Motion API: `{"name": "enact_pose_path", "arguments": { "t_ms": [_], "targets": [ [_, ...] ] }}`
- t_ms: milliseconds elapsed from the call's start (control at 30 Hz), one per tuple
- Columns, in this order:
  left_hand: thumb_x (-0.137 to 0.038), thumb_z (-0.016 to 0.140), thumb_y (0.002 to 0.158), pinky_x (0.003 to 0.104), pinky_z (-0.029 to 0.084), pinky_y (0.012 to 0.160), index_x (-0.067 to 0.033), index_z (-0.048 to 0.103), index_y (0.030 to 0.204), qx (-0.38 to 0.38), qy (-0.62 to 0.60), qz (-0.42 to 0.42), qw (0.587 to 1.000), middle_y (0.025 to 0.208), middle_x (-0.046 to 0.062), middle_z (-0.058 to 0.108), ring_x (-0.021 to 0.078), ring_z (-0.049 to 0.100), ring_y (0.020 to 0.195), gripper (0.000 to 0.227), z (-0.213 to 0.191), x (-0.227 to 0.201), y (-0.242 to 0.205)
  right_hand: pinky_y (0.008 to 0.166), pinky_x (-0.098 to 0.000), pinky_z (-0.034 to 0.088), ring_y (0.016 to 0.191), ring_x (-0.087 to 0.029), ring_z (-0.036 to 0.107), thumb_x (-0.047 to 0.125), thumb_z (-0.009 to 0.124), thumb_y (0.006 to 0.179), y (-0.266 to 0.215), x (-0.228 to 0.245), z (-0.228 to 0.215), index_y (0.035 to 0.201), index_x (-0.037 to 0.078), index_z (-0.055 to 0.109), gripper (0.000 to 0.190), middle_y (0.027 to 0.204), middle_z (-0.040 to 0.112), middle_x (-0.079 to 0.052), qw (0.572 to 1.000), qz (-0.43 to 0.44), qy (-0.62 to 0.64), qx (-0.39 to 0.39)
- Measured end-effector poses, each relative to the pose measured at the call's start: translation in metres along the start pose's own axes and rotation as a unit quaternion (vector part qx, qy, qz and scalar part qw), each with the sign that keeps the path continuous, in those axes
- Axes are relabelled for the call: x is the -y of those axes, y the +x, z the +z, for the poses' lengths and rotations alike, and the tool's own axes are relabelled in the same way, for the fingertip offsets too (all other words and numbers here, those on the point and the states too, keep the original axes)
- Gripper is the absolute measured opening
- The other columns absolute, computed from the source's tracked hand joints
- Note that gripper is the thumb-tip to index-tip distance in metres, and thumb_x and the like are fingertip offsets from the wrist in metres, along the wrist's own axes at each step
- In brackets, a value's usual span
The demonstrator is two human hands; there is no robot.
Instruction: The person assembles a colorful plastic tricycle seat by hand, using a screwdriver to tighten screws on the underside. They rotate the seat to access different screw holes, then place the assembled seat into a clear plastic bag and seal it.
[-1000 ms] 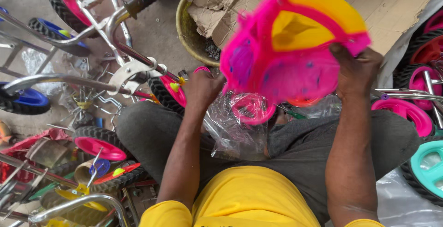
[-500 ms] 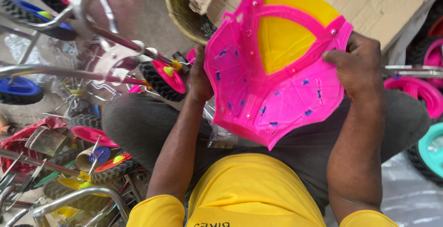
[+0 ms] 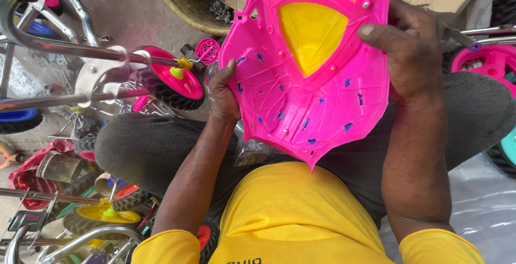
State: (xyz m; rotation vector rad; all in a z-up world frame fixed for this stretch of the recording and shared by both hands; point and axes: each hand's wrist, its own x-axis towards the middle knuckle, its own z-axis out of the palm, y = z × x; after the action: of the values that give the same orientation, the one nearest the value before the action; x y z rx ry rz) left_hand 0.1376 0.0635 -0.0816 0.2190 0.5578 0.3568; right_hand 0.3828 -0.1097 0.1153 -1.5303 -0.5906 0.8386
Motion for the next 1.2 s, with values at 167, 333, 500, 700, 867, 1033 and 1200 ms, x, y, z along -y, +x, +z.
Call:
{"name": "enact_pose_path", "arguments": {
  "t_ms": [167,333,500,700,867,1033,1200],
  "targets": [
    [-0.031,0.064,0.104,0.043,0.058,0.099,0.0049,0.064,0.126,-0.018,0.019,0.052,0.998,0.118,0.016,0.073,0.0265,0.072,0.108,0.043,-0.018,0.011,0.007,0.081,-0.0252,0.054,0.084,-0.011,0.065,0.014,0.063,0.098,0.004,-0.013,-0.006,0.115,-0.005,0.071,0.026,0.097,0.071,-0.007,1.0,-0.003,-0.022,-0.004],
    [-0.031,0.064,0.103,0.043,0.058,0.101,0.0042,0.063,0.127,-0.025,0.02,0.054,0.998,0.119,0.015,0.072,0.0258,0.072,0.109,0.043,-0.026,0.015,0.008,0.088,-0.029,0.059,0.086,-0.012,0.068,0.015,0.063,0.1,0.007,-0.016,-0.001,0.118,-0.006,0.07,0.028,0.1,0.072,-0.01,1.0,-0.019,-0.008,0.005],
    [-0.037,0.062,0.104,0.046,0.059,0.099,0.0047,0.057,0.133,-0.021,0.042,0.058,0.997,0.12,0.019,0.07,0.0281,0.071,0.111,0.051,-0.022,0.013,0.006,0.091,-0.03,0.062,0.089,-0.013,0.071,0.02,0.062,0.097,0.008,-0.009,0.004,0.121,-0.003,0.069,0.033,0.102,0.072,-0.01,0.999,-0.035,-0.009,0.006],
    [-0.051,0.055,0.103,0.047,0.059,0.102,0.0021,0.048,0.145,-0.001,0.041,0.061,0.997,0.13,0.02,0.064,0.029,0.068,0.119,0.068,-0.005,0.009,0.002,0.09,-0.0314,0.064,0.089,-0.014,0.073,0.021,0.064,0.099,0.01,-0.013,0.008,0.121,-0.003,0.069,0.033,0.102,0.072,-0.011,0.999,-0.029,-0.013,-0.007],
    [-0.051,0.054,0.101,0.048,0.058,0.105,-0.0005,0.047,0.145,0.012,0.028,0.036,0.999,0.132,0.018,0.064,0.0293,0.067,0.121,0.067,-0.005,0.006,-0.005,0.081,-0.0305,0.063,0.082,-0.014,0.071,0.015,0.061,0.102,0.011,-0.021,-0.002,0.121,-0.003,0.072,0.029,0.098,0.073,-0.011,1.0,-0.014,-0.015,-0.013],
    [-0.045,0.055,0.105,0.049,0.057,0.108,0.0016,0.048,0.144,0.011,0.104,0.004,0.995,0.13,0.018,0.064,0.0289,0.067,0.121,0.06,-0.005,0.001,-0.009,0.069,-0.0301,0.058,0.07,-0.013,0.067,0.013,0.064,0.105,0.014,-0.028,-0.013,0.107,-0.003,0.072,0.019,0.087,0.07,-0.009,0.996,0.06,-0.029,-0.051],
    [-0.049,0.055,0.1,0.041,0.06,0.098,-0.0012,0.056,0.135,-0.014,0.084,0.097,0.992,0.12,0.015,0.07,0.0237,0.07,0.111,0.059,0.005,0.003,-0.008,0.08,-0.028,0.061,0.08,-0.013,0.071,0.007,0.064,0.1,0.021,-0.047,-0.011,0.112,-0.002,0.074,0.018,0.095,0.073,-0.008,0.997,0.051,0.057,-0.015]
  ]
}}
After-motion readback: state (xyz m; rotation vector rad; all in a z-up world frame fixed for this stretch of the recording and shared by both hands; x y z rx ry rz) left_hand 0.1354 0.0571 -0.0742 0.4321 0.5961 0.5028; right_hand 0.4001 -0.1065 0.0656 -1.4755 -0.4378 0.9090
